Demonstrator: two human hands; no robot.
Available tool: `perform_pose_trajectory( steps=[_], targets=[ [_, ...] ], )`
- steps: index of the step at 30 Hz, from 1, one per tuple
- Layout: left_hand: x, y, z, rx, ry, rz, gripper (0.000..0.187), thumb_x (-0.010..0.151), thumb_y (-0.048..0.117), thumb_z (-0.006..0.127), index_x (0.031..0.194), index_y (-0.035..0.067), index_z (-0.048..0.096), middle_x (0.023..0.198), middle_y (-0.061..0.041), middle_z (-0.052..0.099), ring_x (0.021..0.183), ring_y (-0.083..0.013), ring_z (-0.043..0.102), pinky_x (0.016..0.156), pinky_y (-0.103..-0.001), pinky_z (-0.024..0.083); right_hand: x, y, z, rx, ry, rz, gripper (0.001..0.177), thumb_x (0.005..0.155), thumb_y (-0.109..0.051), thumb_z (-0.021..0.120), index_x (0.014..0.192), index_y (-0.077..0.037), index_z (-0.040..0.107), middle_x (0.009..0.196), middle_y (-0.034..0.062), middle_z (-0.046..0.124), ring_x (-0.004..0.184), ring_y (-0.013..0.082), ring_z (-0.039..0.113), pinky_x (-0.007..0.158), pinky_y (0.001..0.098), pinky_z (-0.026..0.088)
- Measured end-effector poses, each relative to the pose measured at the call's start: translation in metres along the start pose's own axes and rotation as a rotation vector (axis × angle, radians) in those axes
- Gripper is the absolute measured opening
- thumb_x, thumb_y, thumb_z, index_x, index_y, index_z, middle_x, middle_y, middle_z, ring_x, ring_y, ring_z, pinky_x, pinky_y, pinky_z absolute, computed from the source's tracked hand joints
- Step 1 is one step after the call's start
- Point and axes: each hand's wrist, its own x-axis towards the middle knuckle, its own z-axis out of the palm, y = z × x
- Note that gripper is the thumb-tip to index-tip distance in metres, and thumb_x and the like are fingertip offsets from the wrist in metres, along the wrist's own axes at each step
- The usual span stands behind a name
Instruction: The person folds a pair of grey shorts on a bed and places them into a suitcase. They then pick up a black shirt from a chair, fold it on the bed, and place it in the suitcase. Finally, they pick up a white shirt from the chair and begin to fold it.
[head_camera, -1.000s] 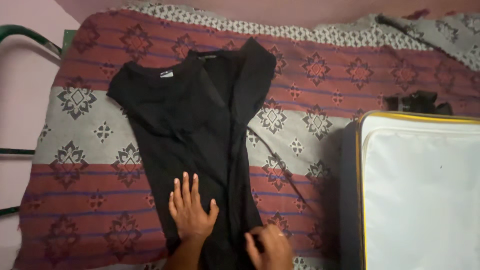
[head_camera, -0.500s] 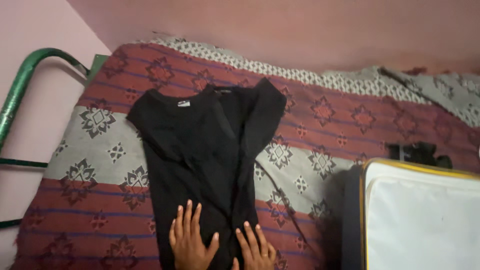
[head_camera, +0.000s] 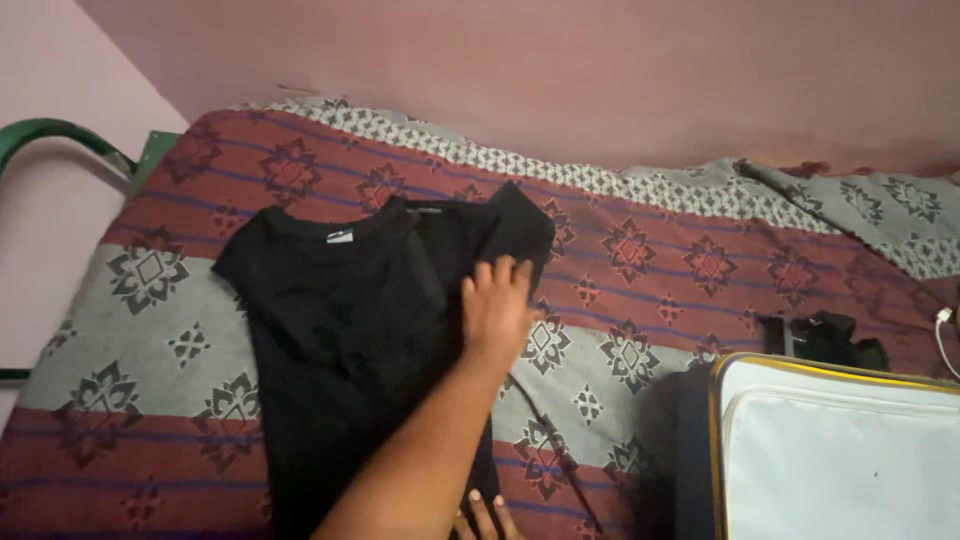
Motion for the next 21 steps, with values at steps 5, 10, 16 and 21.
perform_pose_trajectory(
  steps=[5, 10, 16, 21],
  targets=[
    [0.002, -0.036, 0.025, -0.625, -0.023, -0.411, 0.032, 0.094, 0.03, 0.072, 0.119, 0.01, 0.067, 0.108, -0.008, 0.072, 0.102, -0.0234, 0.068, 0.093, -0.04, 0.053, -0.018, 0.004, -0.002, 0.032, -0.007, -0.053, 0.029, 0.112, -0.027, 0.042, 0.121, -0.024, 0.069, 0.128, -0.0015, 0.07, 0.118, 0.0239, 0.066, 0.083, 0.0303, 0.05],
    [-0.023, -0.115, 0.006, -1.537, 0.394, -1.035, 0.058, 0.098, 0.048, 0.047, 0.135, 0.007, 0.063, 0.135, -0.007, 0.066, 0.122, -0.0231, 0.061, 0.106, -0.037, 0.045, -0.019, 0.006, 0.007, 0.048, 0.017, -0.093, 0.028, 0.113, -0.027, 0.042, 0.12, -0.02, 0.069, 0.129, 0.0007, 0.069, 0.118, 0.0267, 0.067, 0.084, 0.0324, 0.054],
    [-0.019, -0.152, -0.022, -1.655, 0.378, -1.175, 0.098, 0.08, 0.083, 0.044, 0.151, 0.016, 0.045, 0.15, -0.005, 0.054, 0.136, -0.0268, 0.053, 0.112, -0.043, 0.043, -0.016, 0.028, 0.02, 0.037, 0.139, -0.455, 0.03, 0.116, -0.026, 0.042, 0.119, -0.012, 0.068, 0.128, 0.0038, 0.069, 0.119, 0.0285, 0.068, 0.088, 0.0362, 0.06],
    [-0.012, -0.161, -0.039, -1.45, 0.704, -0.918, 0.09, 0.085, 0.057, 0.072, 0.153, 0.007, 0.041, 0.154, -0.012, 0.051, 0.139, -0.0263, 0.05, 0.117, -0.041, 0.038, -0.012, 0.02, 0.008, 0.025, 0.097, -0.196, 0.031, 0.114, -0.028, 0.041, 0.128, -0.024, 0.069, 0.123, 0.004, 0.073, 0.11, 0.0271, 0.066, 0.085, 0.0245, 0.056]
  ],
)
